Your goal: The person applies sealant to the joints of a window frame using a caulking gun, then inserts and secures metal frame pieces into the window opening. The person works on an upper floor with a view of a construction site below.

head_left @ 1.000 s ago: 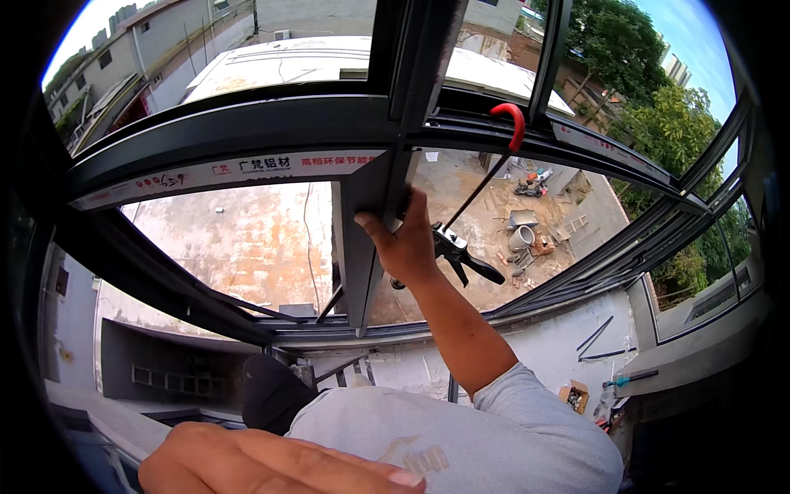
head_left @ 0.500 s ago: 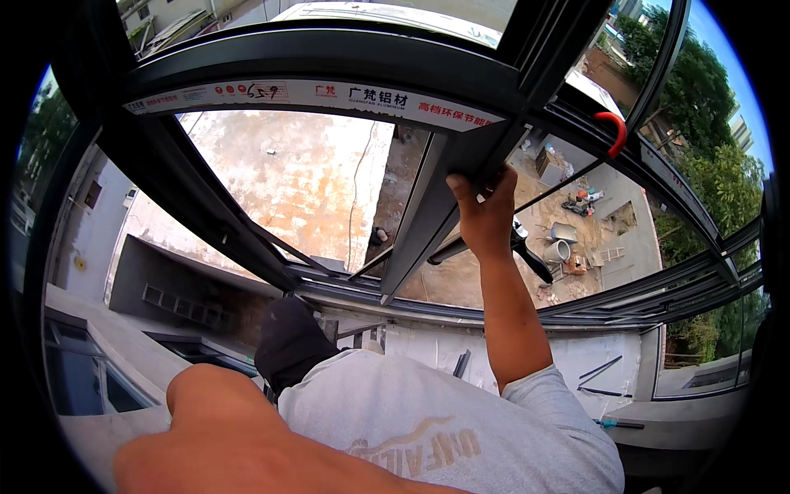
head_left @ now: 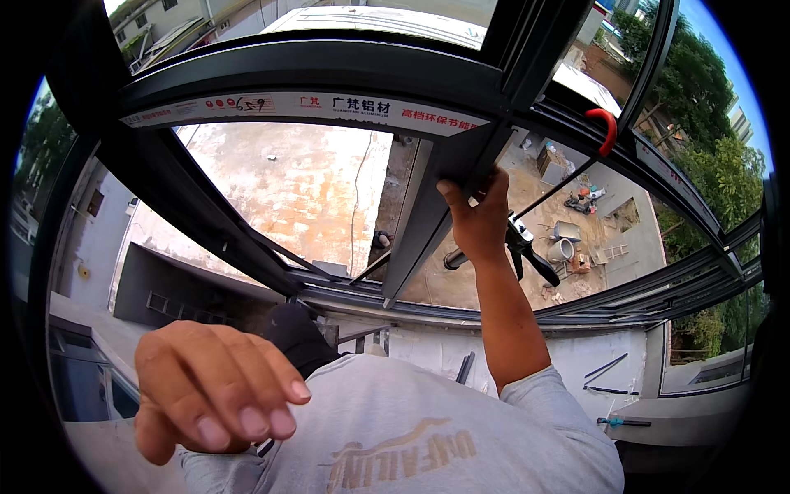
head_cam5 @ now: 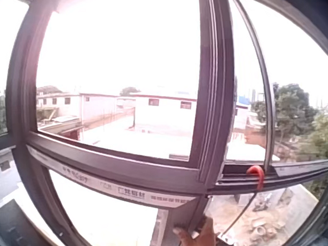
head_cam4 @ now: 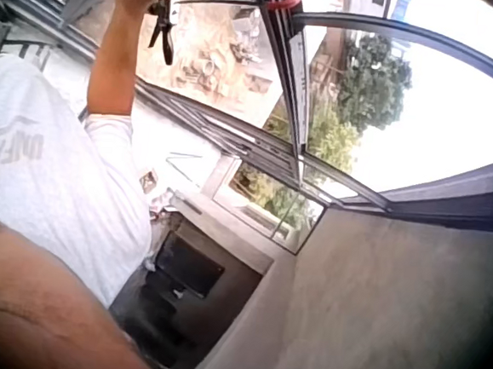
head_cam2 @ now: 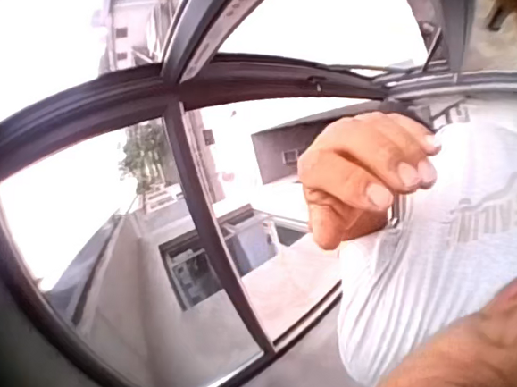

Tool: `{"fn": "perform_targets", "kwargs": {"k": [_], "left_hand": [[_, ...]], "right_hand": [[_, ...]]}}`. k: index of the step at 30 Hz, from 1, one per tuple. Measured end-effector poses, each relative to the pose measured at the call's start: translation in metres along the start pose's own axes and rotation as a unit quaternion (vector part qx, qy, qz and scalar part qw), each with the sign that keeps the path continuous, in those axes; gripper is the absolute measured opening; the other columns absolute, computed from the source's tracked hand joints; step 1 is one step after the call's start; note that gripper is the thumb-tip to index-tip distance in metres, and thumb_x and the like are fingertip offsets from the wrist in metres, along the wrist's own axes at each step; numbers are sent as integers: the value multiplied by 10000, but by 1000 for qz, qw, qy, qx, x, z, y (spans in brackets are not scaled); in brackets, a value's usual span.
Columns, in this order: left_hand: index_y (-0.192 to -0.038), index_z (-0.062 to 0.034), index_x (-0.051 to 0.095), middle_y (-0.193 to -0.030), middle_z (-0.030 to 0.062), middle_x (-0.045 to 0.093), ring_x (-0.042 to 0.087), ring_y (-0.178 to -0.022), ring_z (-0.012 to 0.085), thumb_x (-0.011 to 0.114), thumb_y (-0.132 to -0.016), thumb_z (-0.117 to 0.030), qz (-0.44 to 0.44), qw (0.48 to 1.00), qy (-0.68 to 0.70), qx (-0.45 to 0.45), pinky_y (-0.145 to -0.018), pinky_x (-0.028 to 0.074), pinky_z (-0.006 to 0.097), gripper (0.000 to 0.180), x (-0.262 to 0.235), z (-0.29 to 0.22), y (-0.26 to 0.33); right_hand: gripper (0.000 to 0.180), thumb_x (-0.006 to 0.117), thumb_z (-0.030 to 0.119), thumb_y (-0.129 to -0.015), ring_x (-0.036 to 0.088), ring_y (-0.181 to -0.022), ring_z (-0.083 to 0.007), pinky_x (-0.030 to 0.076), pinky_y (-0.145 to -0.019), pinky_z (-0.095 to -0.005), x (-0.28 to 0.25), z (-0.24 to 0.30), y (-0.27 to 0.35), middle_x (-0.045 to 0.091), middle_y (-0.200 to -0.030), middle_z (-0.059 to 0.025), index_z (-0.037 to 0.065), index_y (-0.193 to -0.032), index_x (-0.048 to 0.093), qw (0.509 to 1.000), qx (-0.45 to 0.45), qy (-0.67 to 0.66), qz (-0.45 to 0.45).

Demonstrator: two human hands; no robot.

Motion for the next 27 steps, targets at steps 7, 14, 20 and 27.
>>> {"fn": "perform_targets", "kwargs": {"k": [7, 14, 20, 27], "left_hand": [[-1546, -40, 464, -1589, 217, 443, 403, -1484, 356, 562, -1040, -493, 184, 832, -218, -475, -1221, 307, 436, 685, -59, 218, 180], [-1639, -60, 275, -1672, 203, 308, 269, -1555, 344, 416, -1106, -490, 173, 839, -176, -485, -1266, 186, 429, 699, -52, 206, 210], [-1625, -28, 285, -1636, 257, 344, 334, -1519, 378, 419, -1077, -561, 143, 844, -228, -465, -1248, 246, 428, 776, -51, 171, 219], [-1516, -29, 507, -1299, 196, 681, 636, -1232, 299, 531, -1061, -450, 101, 859, -248, -437, -1065, 464, 414, 621, -67, 124, 201]], "right_hand": [[727, 852, 369, -874, 641, -1083, -245, 520, -958, -379, -2, 0, 3, 605, -1200, -154, -1, -1337, 431, 1000, -1, 7, -5], [702, 793, 389, -929, 609, -1099, -223, 512, -957, -352, -7, -13, 3, 588, -1258, -141, 0, -1391, 435, 999, -15, 45, -5], [715, 764, 409, -950, 606, -1150, -250, 498, -999, -373, -6, -20, 2, 577, -1307, -153, -7, -1411, 409, 998, -18, 56, 2], [719, 737, 439, -971, 599, -1163, -259, 487, -1008, -379, -3, -16, 2, 578, -1297, -155, -9, -1419, 396, 999, -31, 44, 3]]}}
Point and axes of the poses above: each hand's wrist, its own y-axis away from the middle knuckle, its own x-axis out of the palm, z = x × y, the point moved 7 cm from there along -y, towards the middle knuckle
